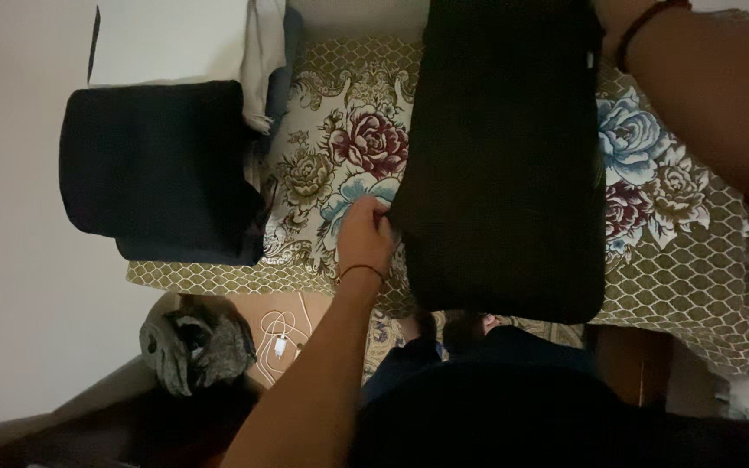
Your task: The person folds a pair of pants and a patterned shirt on a bed, moving other items aside and smoothing the fabric by hand.
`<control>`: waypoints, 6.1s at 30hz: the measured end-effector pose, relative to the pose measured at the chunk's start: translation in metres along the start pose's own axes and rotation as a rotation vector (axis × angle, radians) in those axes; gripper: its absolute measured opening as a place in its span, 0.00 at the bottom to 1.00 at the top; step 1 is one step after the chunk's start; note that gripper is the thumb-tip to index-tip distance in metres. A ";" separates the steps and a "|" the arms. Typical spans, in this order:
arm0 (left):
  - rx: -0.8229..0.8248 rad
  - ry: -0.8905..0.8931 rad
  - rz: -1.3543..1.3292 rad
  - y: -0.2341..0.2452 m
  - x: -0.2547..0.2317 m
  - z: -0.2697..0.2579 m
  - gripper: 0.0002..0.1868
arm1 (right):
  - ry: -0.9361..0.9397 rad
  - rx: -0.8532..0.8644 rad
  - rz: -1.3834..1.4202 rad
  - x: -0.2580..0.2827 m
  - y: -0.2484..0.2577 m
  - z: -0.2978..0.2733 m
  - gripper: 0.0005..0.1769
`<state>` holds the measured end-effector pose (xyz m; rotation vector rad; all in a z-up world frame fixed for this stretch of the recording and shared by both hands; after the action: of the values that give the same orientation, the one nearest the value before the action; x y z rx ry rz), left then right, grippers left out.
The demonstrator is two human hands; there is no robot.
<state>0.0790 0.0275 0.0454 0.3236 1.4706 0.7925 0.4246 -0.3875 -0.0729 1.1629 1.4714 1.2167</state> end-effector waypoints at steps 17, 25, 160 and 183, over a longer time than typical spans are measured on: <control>0.033 0.488 0.127 -0.039 0.093 0.015 0.09 | -0.442 -0.117 0.813 0.031 0.058 -0.151 0.25; 0.048 0.868 -0.458 -0.073 0.114 -0.011 0.18 | 0.302 -0.174 -0.275 0.052 0.024 -0.104 0.21; 0.631 -0.230 0.883 -0.099 -0.066 -0.068 0.44 | 0.261 -0.254 0.344 0.189 0.104 -0.372 0.44; 0.357 -0.575 0.426 -0.142 -0.132 0.017 0.34 | 0.272 -0.281 0.322 0.170 0.097 -0.359 0.44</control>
<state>0.1461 -0.1548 0.0565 1.0701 0.9948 0.6850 0.0561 -0.2737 0.0627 1.0986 1.2789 1.7998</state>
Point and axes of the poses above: each hand's wrist, its own z-axis towards the middle knuckle, its own y-axis out of the back of the hand, x = y × z, the point moved 10 cm from there along z, towards the middle knuckle, and after that the axes turned 5 degrees about -x, right-handed, at the moved point
